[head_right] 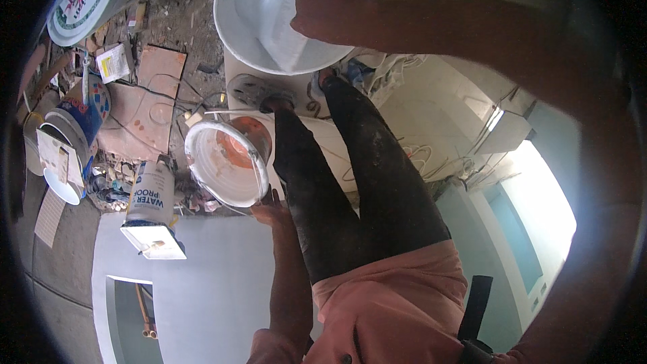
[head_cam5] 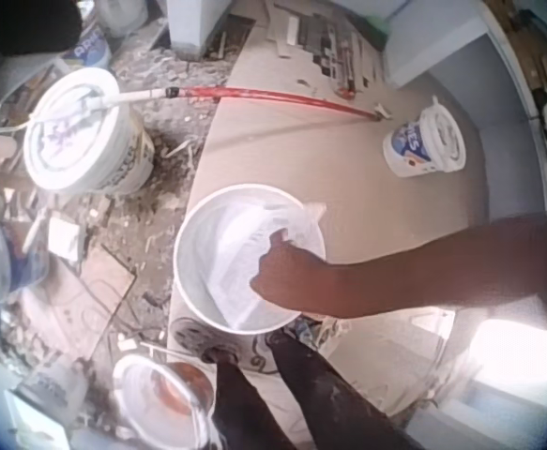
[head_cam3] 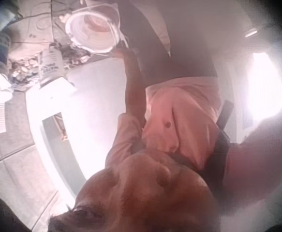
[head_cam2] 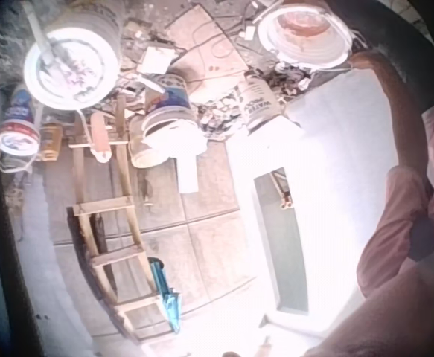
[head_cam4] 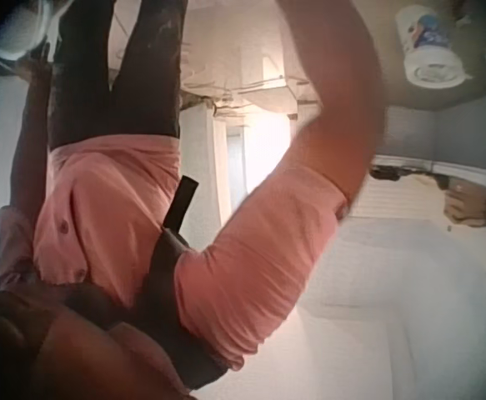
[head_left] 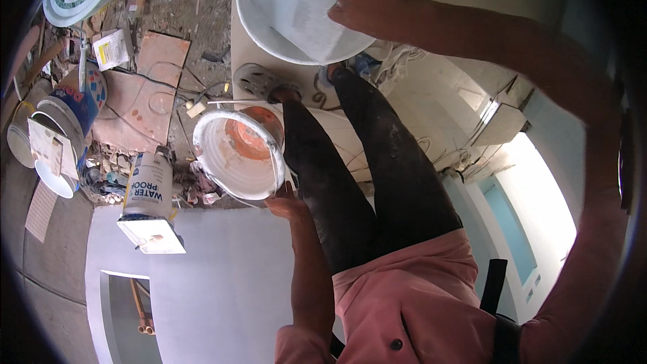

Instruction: The person repeatedly scoops water from a large white bucket into a smaller bucket containing orange paint using a white plastic scoop. The person then moves a large cardboard sheet on the floor and picks up a paint roller.

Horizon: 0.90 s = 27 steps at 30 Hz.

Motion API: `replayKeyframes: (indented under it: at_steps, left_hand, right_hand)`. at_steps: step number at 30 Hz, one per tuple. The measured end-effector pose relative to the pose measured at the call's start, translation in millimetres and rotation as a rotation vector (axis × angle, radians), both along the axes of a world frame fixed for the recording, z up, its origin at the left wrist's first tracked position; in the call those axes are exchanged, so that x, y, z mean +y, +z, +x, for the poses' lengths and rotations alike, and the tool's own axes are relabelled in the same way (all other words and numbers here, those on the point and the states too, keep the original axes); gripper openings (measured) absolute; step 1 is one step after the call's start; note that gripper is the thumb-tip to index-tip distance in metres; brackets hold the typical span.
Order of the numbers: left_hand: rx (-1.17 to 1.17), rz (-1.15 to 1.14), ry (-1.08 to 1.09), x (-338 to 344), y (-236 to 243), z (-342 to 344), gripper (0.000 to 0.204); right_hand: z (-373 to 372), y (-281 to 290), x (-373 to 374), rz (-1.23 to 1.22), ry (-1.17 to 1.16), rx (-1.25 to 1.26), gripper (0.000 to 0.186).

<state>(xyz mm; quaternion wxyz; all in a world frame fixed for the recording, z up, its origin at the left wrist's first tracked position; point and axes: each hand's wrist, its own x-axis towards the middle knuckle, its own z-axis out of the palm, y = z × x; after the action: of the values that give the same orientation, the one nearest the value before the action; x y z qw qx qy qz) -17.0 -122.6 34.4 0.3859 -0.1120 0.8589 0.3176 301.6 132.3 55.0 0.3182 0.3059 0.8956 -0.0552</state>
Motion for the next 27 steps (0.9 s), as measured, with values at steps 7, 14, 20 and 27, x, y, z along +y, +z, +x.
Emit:
replayKeyframes:
  at_steps: [7, 14, 20, 27]
  left_hand:
    - [-0.015, -0.041, 0.099, -2.6, -6.1, -10.4, 0.048]
    - [-0.032, 0.003, 0.114, -4.1, -7.5, -18.6, 0.049]
    - [-0.027, -0.030, 0.071, 7.2, -1.1, -23.0, 0.051]
    - [-0.016, -0.023, 0.082, 0.7, -6.4, -32.0, 0.050]
  right_hand:
    - [10.7, 12.8, 22.7, 0.229, 0.193, 0.262, 0.013]
    - [22.1, -88.1, -0.8, 0.262, -0.084, 0.271, 0.012]
    - [9.6, -111.7, -2.0, 0.348, -0.599, 0.212, 0.026]
    - [13.4, -123.6, -29.2, -0.013, -1.469, 0.106, 0.041]
